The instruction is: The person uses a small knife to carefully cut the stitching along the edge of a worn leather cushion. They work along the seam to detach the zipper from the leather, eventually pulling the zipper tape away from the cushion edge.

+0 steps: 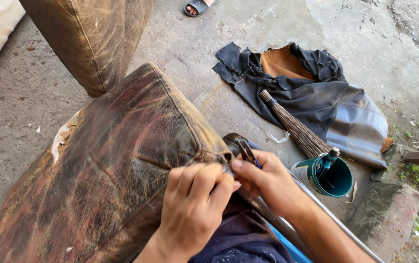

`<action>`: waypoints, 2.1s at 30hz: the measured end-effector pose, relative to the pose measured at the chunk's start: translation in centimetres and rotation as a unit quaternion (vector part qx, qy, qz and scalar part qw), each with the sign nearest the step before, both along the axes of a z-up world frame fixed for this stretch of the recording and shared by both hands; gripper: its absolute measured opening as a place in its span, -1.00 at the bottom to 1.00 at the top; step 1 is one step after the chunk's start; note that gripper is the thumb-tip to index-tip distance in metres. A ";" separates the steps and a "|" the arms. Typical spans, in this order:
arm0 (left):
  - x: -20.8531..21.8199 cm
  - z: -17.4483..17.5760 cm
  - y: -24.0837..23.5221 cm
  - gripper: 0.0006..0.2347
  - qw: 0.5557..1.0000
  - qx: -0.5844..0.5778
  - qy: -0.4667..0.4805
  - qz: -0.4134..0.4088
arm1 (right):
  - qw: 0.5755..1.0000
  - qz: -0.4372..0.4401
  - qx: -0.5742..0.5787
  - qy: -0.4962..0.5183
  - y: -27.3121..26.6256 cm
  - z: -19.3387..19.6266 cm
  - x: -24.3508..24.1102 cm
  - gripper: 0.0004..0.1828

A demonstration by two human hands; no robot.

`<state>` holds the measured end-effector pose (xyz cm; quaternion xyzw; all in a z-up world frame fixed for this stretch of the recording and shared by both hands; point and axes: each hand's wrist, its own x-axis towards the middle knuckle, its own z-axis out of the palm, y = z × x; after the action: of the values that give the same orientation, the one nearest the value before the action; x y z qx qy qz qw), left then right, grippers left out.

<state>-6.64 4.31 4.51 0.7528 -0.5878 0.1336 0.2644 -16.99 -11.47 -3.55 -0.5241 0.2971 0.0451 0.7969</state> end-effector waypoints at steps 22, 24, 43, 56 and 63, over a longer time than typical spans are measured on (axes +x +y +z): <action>-2.2 -1.8 0.4 -0.90 0.936 -0.078 0.312 0.142 | 0.757 0.241 -0.593 -0.132 -4.3 9.1 -0.2 -0.65; -1.8 -1.4 0.4 -0.90 0.906 -0.074 0.390 0.148 | 0.711 0.278 -0.626 -0.158 -4.8 10.2 1.1 -0.67; -0.8 -1.0 0.3 -0.87 0.847 -0.055 0.508 0.150 | 0.543 0.502 -0.647 -0.183 -5.2 12.8 7.9 -0.71; 0.0 -1.5 0.3 -0.88 0.863 -0.069 0.486 0.121 | 0.523 0.527 -0.641 -0.195 -4.9 12.6 9.1 -0.73; 0.2 -1.5 1.2 -0.88 0.847 -0.088 0.511 0.117 | 0.545 0.529 -0.627 -0.174 -4.7 13.2 8.3 -0.74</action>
<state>-6.46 5.46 3.04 0.7512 -0.2635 -0.1885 0.5751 -8.67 -16.19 9.61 -0.9503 -0.2250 0.1686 0.1338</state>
